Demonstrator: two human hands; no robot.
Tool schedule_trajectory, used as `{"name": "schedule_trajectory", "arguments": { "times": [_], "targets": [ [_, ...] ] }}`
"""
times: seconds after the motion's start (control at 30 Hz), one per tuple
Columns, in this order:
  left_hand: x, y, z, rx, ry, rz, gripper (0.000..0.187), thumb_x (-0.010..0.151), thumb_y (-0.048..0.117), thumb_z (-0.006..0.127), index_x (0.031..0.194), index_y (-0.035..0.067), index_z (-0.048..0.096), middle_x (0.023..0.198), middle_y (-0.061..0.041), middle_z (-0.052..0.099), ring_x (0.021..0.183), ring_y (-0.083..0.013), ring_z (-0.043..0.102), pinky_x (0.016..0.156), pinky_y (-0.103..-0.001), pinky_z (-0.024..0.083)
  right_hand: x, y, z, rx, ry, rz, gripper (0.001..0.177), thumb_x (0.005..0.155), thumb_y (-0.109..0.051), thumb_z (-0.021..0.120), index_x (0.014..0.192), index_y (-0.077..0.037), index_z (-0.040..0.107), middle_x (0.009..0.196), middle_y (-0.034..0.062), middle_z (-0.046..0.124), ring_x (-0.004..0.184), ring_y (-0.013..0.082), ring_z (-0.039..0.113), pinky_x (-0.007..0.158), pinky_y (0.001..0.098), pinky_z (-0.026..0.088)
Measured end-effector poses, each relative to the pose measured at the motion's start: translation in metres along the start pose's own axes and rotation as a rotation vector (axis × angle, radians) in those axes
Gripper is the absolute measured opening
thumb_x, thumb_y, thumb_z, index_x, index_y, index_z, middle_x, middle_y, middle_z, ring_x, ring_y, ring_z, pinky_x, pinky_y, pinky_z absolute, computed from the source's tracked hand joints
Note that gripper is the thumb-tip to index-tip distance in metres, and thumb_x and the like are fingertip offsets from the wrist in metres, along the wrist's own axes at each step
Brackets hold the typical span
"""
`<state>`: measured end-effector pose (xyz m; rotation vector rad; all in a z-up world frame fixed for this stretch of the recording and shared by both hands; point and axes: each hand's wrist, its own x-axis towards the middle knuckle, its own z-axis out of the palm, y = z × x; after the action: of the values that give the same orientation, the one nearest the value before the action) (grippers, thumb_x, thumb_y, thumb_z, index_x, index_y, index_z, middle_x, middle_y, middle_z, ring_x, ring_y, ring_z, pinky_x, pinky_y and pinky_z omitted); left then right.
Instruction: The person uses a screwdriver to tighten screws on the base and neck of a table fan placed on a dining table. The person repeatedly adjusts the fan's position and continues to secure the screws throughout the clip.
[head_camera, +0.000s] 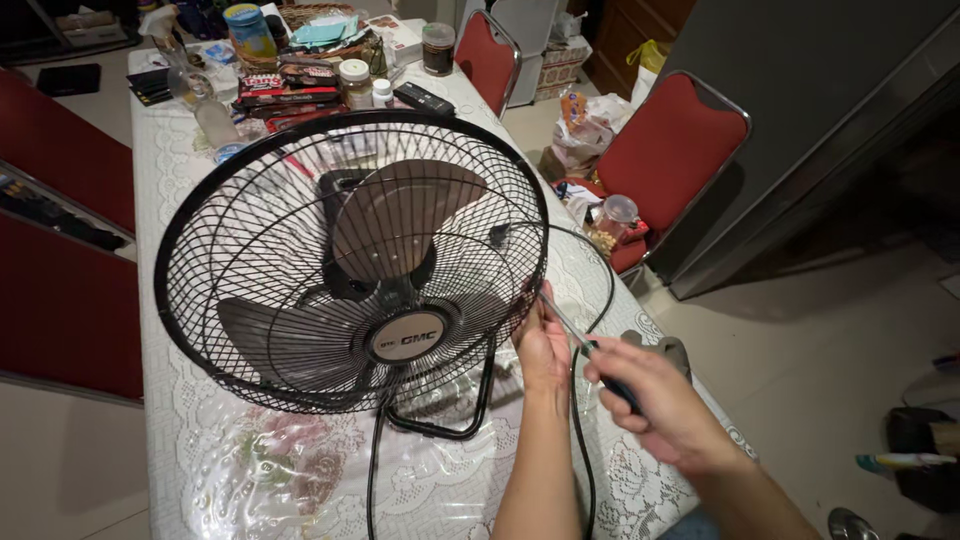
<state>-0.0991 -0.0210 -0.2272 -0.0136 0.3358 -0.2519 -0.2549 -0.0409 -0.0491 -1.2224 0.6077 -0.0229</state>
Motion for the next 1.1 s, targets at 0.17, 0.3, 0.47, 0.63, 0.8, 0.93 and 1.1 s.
{"name": "schedule_trajectory", "arguments": {
  "times": [0.17,0.3,0.47,0.63,0.8,0.93,1.1],
  "targets": [
    [0.008,-0.002,-0.011,-0.016,-0.054,-0.009,0.021,0.100,-0.007,0.054,0.117,-0.018,0.060,0.127,-0.025,0.064,0.120,-0.0299,0.066,0.104,-0.031,0.052,-0.017,-0.004,0.035,-1.606,0.196,-0.588,0.049,0.092,-0.012,0.064,0.140,-0.013,0.057,0.100,0.0058,0.066,0.072,0.0256,0.070,0.065,0.0421,0.055],
    [0.018,-0.003,-0.008,-0.023,-0.016,0.009,0.021,0.099,-0.006,0.054,0.114,-0.019,0.060,0.125,-0.025,0.064,0.116,-0.0300,0.066,0.104,-0.037,0.049,-0.030,-0.013,0.060,-1.800,0.286,-0.716,0.064,0.077,0.000,0.062,0.140,-0.008,0.054,0.105,0.0133,0.063,0.081,0.0322,0.070,0.056,0.0448,0.056],
    [0.014,-0.001,-0.013,-0.028,-0.057,0.037,0.019,0.099,-0.008,0.055,0.114,-0.018,0.061,0.123,-0.023,0.065,0.114,-0.0284,0.066,0.105,-0.038,0.049,-0.024,-0.014,0.048,-0.954,0.144,-0.390,0.050,0.086,-0.012,0.071,0.135,-0.014,0.061,0.096,0.0042,0.069,0.083,0.0178,0.068,0.071,0.0328,0.055],
    [0.007,0.005,-0.009,-0.022,-0.029,0.003,0.022,0.098,-0.008,0.055,0.117,-0.015,0.062,0.123,-0.022,0.066,0.113,-0.0286,0.067,0.106,-0.034,0.051,-0.014,-0.010,0.012,0.147,0.000,0.059,0.045,0.085,-0.004,0.066,0.130,0.001,0.060,0.095,0.0077,0.069,0.070,0.0104,0.050,0.064,0.0237,0.045],
    [0.012,0.003,-0.010,-0.005,-0.056,0.009,0.021,0.099,-0.008,0.055,0.117,-0.016,0.061,0.124,-0.022,0.065,0.113,-0.0290,0.066,0.104,-0.037,0.050,0.007,0.018,-0.005,0.337,-0.056,0.117,0.044,0.096,-0.007,0.069,0.137,0.000,0.056,0.098,0.0057,0.065,0.069,0.0085,0.045,0.047,0.0208,0.026],
    [0.012,0.008,-0.012,0.010,-0.009,-0.071,0.026,0.099,-0.002,0.052,0.120,-0.015,0.059,0.125,-0.025,0.065,0.114,-0.0286,0.068,0.102,-0.036,0.050,0.004,0.034,0.007,-0.355,0.071,-0.271,0.050,0.091,-0.006,0.073,0.140,-0.005,0.062,0.092,0.0055,0.062,0.067,0.0171,0.047,0.053,0.0320,0.036],
    [0.021,0.004,-0.011,0.008,-0.011,-0.039,0.025,0.101,-0.005,0.050,0.121,-0.017,0.057,0.124,-0.024,0.064,0.114,-0.0291,0.066,0.103,-0.036,0.050,-0.016,0.022,0.042,-1.116,0.232,-0.894,0.050,0.084,-0.004,0.067,0.133,-0.004,0.056,0.107,0.0177,0.067,0.092,0.0368,0.067,0.076,0.0447,0.055]
  ]
}}
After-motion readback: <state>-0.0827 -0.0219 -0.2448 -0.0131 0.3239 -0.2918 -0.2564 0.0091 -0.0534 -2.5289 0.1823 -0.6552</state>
